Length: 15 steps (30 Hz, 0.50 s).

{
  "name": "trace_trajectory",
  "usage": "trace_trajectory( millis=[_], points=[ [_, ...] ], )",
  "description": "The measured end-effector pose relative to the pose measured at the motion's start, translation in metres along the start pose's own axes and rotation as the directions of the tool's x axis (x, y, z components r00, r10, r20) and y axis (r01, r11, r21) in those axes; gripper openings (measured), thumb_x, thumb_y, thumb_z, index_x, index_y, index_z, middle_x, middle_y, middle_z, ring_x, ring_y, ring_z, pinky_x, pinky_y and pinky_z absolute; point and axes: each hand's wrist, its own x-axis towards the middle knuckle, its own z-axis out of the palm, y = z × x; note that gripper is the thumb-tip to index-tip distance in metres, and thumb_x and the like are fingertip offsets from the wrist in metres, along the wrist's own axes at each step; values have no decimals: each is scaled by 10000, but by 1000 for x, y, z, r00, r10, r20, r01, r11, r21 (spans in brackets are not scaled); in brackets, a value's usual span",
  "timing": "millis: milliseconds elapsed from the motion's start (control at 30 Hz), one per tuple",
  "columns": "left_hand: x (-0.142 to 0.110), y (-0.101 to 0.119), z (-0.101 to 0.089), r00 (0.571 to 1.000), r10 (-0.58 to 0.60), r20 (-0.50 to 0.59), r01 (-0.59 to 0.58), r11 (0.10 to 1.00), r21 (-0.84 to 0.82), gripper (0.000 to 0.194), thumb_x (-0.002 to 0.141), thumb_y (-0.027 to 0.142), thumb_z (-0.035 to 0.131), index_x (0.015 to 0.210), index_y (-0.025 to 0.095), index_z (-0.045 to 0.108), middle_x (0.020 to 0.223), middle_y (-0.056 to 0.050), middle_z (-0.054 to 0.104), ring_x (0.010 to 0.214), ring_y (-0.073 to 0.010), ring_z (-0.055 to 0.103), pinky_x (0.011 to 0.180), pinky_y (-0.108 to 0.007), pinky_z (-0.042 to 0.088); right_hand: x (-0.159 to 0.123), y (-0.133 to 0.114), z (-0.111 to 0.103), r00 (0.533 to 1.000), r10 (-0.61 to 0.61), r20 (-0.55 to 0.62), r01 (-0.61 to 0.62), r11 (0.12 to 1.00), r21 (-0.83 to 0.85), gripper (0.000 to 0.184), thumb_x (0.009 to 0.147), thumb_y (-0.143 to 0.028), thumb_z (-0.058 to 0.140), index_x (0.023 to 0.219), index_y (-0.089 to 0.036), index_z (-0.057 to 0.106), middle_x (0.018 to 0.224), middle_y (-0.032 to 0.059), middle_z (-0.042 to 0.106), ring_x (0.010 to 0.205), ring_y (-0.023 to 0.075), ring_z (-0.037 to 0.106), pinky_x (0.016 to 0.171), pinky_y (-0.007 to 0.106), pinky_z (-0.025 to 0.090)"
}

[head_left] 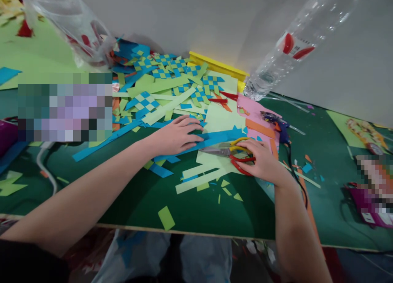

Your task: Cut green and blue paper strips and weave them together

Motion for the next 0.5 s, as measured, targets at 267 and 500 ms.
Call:
trace_trajectory(
  millis=[267, 500],
  points=[
    [3, 3, 7, 999, -31, -10, 31, 999, 34, 406, 986, 377, 431, 1346, 218, 532, 1405, -82, 515, 1382, -255, 350, 1166, -461, 239, 0, -1, -2, 1000, 7, 0, -7, 1000, 15, 381, 819, -389, 654, 1155, -263, 524, 1237, 71, 629, 1136, 284, 586, 990, 466, 357],
    [12, 11, 10, 994, -12, -107, 29, 987, 160, 324, 991, 302, 421, 1234, 177, 595, 1345, -87, 569, 1332, -254, 426, 1158, -478, 262, -1, -1, -1, 1000, 6, -5, -6, 1000, 12, 382, 822, -393, 658, 1155, -265, 520, 1242, 74, 623, 1152, 287, 574, 989, 462, 358]
  ],
)
